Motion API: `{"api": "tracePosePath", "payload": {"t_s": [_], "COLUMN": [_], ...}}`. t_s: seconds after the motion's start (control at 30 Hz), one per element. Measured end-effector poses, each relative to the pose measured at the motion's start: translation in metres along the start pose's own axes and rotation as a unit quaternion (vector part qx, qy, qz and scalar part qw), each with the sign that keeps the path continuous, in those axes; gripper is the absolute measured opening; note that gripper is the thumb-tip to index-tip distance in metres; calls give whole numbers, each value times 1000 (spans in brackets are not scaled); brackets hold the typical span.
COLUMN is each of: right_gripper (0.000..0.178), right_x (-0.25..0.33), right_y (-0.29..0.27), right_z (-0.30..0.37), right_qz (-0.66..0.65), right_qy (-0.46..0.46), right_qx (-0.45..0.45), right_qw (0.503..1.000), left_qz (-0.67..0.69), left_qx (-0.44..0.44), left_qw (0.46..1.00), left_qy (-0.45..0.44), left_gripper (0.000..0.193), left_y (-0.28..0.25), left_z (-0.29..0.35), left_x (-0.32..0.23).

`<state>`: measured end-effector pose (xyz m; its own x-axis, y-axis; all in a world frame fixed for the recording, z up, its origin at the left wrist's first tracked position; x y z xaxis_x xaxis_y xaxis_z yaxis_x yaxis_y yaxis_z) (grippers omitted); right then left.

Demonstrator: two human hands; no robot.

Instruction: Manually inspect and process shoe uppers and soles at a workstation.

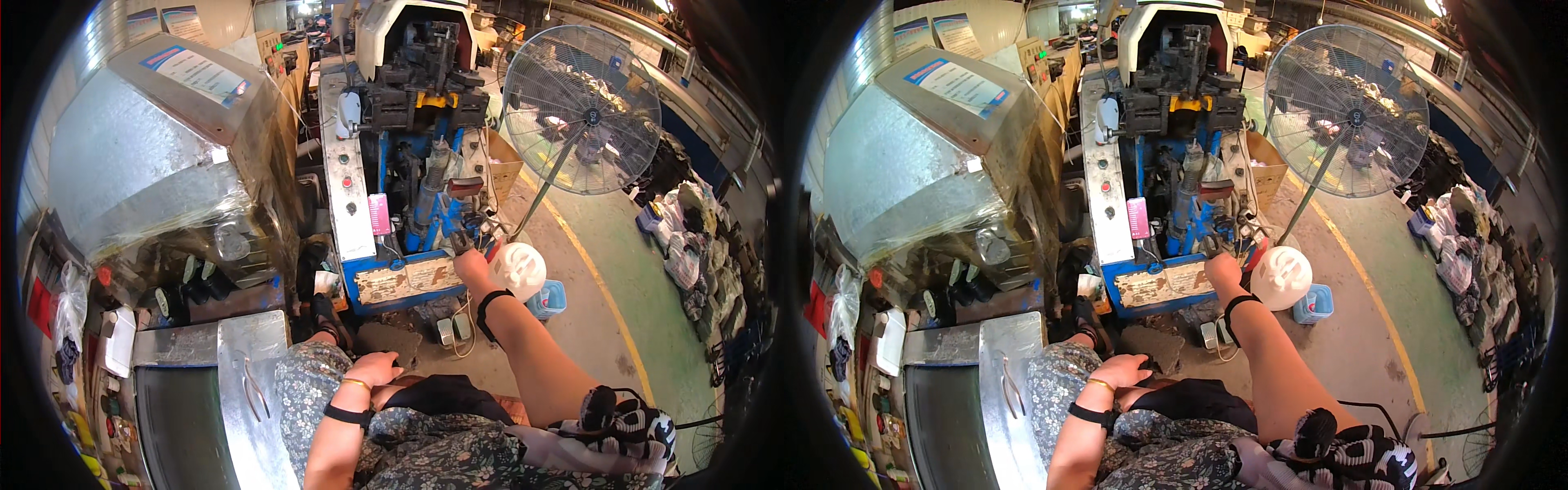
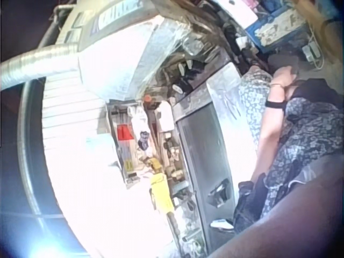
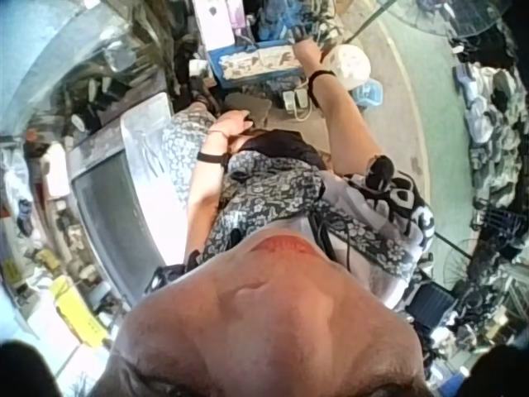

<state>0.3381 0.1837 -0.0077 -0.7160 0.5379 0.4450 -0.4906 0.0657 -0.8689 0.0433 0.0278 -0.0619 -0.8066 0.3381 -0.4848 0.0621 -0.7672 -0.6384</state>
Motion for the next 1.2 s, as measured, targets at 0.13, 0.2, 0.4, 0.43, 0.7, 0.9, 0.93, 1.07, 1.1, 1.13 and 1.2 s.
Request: {"api": "tracePosePath", "payload": {"t_s": [0.13, 0.2, 0.4, 0.43, 0.7, 0.9, 0.93, 1.07, 1.1, 1.13, 1.2], "right_gripper": [30, 33, 36, 36, 35, 37, 37, 38, 39, 39, 39], "right_x": [-6, -1, 3, 0, -1, -4, -7, -11, -10, -11, -10], "right_y": [-4, -5, -10, -10, 0, 7, 9, 14, 12, 12, 11], "right_z": [-3, 3, 13, 11, -5, -7, -12, -20, -21, -21, -20], "right_qz": [6, -11, -34, -34, -24, 21, 16, 21, 19, 19, 25], "right_qy": [-4, 4, 18, 19, -10, 1, 20, -11, -15, -17, -41], "right_qx": [-16, 6, 33, 16, -6, 4, 2, -5, -11, -11, -14], "right_qw": [1000, 1000, 999, 999, 1000, 1000, 1000, 1000, 1000, 1000, 999], "left_qz": [-7, -2, -7, -8, -1, 18, 9, 6, 8, 4, 1], "left_qx": [7, 8, 22, 18, -4, -36, -38, 20, 17, 17, 18], "left_qw": [1000, 1000, 1000, 1000, 1000, 999, 999, 1000, 1000, 1000, 1000], "left_qy": [1, -2, -13, -9, 14, 8, 15, -2, -3, 1, 5], "left_gripper": [51, 52, 53, 53, 47, 46, 46, 51, 51, 51, 51], "left_y": [-4, -2, 1, 2, 4, 4, 4, 4, 3, 4, 5], "left_z": [1, 2, -2, -4, -4, -1, 0, 4, 3, 3, 2], "left_x": [-7, -5, -2, -2, 2, 6, 3, -1, -1, -2, -1]}}
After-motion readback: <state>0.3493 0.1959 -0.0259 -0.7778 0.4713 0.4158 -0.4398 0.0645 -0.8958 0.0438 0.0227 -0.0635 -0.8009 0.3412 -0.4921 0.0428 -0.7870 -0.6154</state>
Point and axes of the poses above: each hand's wrist, its own z-axis away from the middle knuckle, its own y-axis out of the palm, x = y × z, the point moved 8 cm from there along -z, towards the middle knuckle, and after that the axes turned 8 degrees about x, right-handed, at the moved point
